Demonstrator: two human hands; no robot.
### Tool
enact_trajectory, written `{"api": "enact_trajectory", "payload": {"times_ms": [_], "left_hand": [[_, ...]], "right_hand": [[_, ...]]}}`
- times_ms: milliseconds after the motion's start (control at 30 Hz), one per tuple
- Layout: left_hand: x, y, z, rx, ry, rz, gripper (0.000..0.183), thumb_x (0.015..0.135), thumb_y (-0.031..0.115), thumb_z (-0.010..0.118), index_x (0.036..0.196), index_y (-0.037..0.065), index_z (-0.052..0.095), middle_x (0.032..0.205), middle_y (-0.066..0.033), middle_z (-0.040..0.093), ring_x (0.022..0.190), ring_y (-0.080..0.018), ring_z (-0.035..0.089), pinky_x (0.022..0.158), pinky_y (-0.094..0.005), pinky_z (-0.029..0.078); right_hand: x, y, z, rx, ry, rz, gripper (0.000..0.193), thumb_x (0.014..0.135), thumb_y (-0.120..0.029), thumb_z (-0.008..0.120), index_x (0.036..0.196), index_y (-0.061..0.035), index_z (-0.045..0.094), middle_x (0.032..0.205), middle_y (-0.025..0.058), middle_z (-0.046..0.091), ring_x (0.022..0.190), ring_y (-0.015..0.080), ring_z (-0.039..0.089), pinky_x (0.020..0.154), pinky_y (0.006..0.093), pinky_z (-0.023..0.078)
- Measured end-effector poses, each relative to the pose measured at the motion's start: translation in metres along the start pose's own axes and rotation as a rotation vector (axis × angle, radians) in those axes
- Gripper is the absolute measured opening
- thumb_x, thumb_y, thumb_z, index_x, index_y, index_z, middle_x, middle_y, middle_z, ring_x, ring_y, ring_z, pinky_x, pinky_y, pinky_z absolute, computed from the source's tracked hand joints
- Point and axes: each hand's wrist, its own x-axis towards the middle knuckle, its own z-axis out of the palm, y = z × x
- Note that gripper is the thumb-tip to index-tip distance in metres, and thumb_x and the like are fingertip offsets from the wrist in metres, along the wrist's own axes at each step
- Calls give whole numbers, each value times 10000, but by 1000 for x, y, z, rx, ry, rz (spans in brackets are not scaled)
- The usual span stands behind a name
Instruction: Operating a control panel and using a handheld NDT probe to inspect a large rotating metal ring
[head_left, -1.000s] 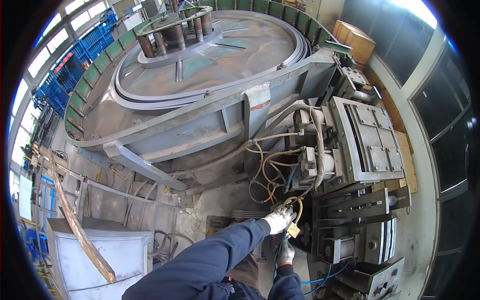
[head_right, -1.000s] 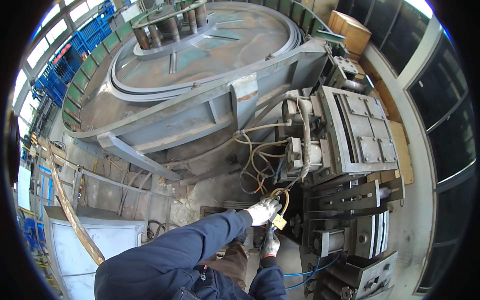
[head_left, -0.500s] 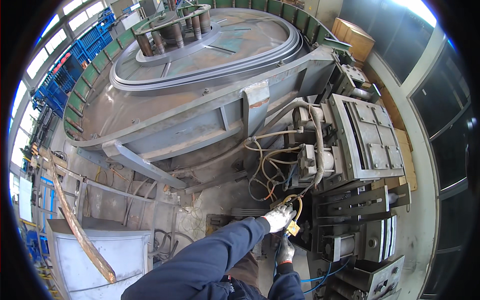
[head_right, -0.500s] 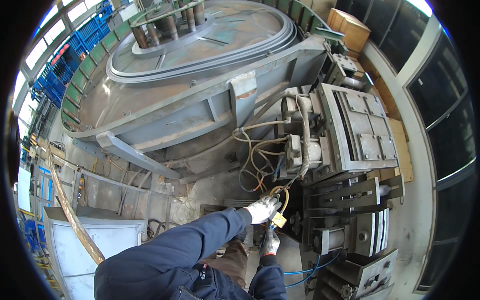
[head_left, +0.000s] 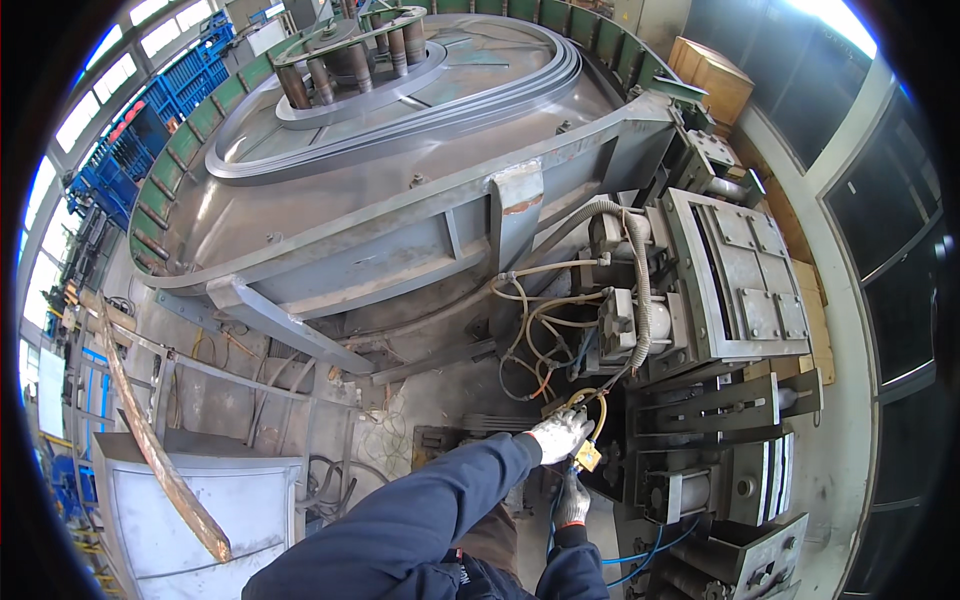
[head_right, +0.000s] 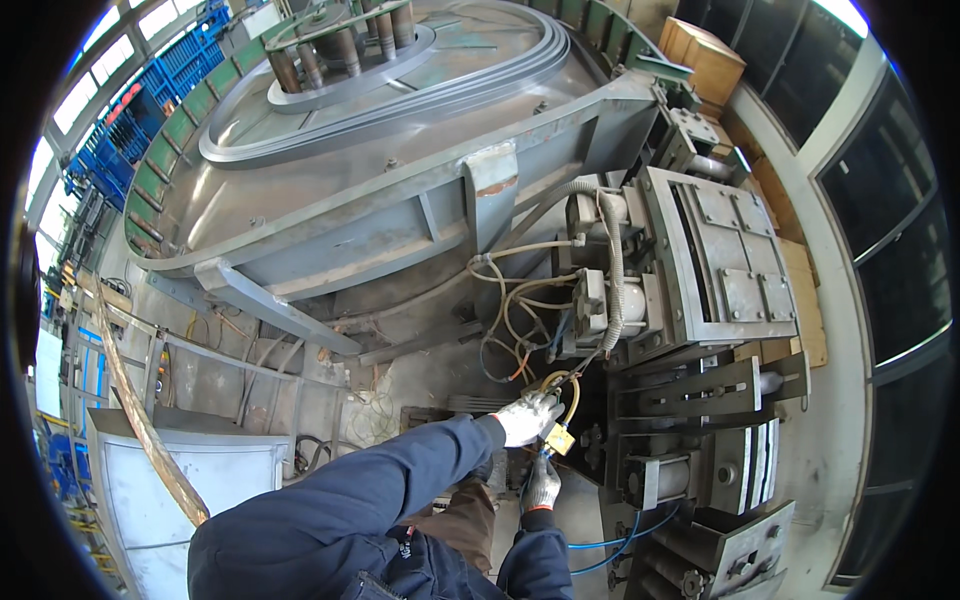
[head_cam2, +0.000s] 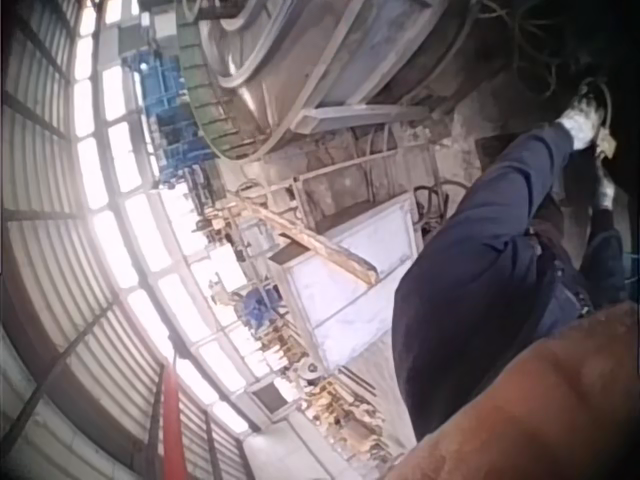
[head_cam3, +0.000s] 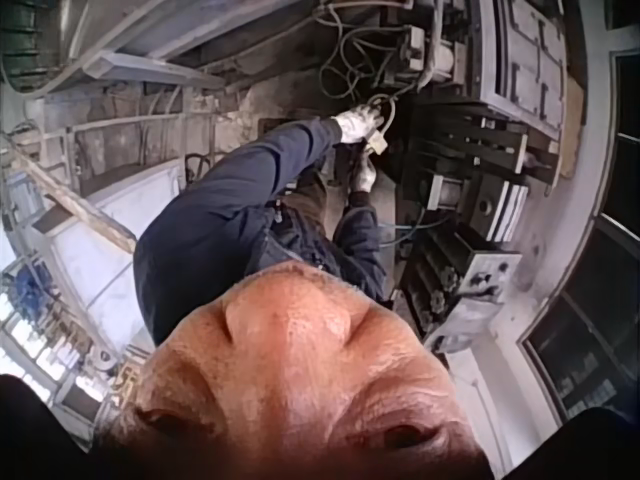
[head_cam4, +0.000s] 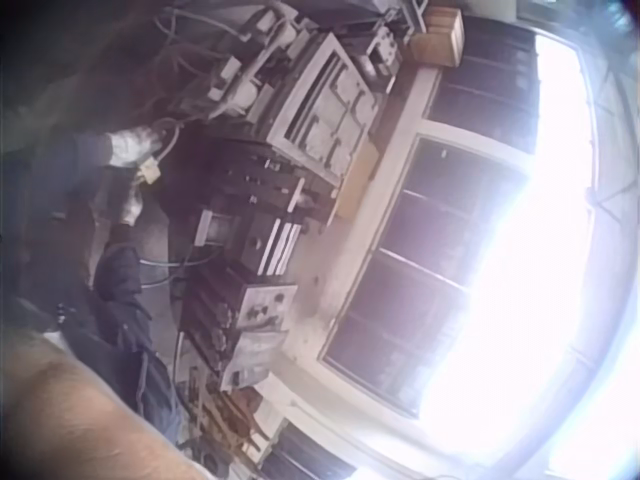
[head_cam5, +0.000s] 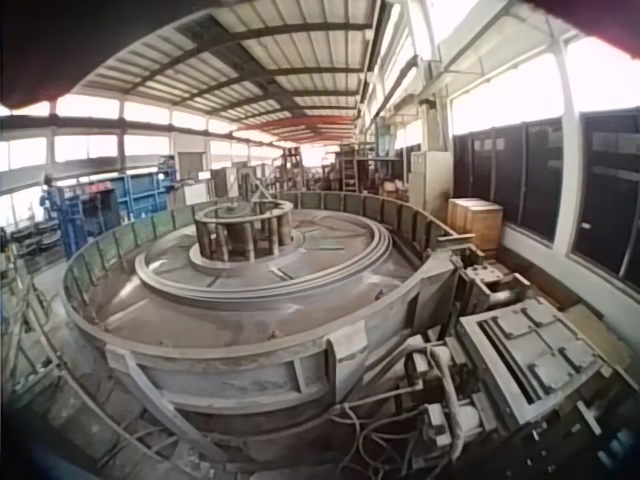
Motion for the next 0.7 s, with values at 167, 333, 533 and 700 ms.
{"api": "enact_trajectory", "payload": {"times_ms": [167, 333, 533, 700], "left_hand": [[2, 2, -1, 8, -50, -7, 607, 874, 156, 675, 1444, 2, 533, 1330, -218, 599, 1202, -381, 620, 1055, -476, 481], [0, 2, 3, 19, -58, -14, 622, 869, 159, 685, 1447, -9, 530, 1352, -226, 594, 1214, -389, 614, 1067, -481, 476], [-2, 1, 8, 32, 16, -1, 572, 889, 140, 654, 1426, -14, 534, 1325, -222, 601, 1193, -381, 622, 1046, -475, 483], [-1, 3, 4, 54, 117, 47, 480, 893, 135, 639, 1348, 2, 564, 1241, -198, 620, 1124, -364, 640, 984, -473, 499]], "right_hand": [[-3, -3, -4, -44, 1, 18, 296, 1055, -338, 670, 985, -50, 684, 734, 19, 624, 551, 134, 578, 488, 299, 480], [-2, -1, -4, -33, -6, 15, 310, 1052, -351, 678, 982, -49, 679, 751, 28, 635, 561, 137, 590, 494, 297, 486], [-4, -3, -2, -30, -13, 8, 298, 1060, -326, 664, 984, -38, 678, 750, 29, 633, 564, 138, 590, 500, 289, 488], [2, 2, -6, -10, 1, -6, 284, 1059, -303, 664, 971, -35, 685, 745, 22, 628, 563, 135, 584, 502, 293, 480]]}}
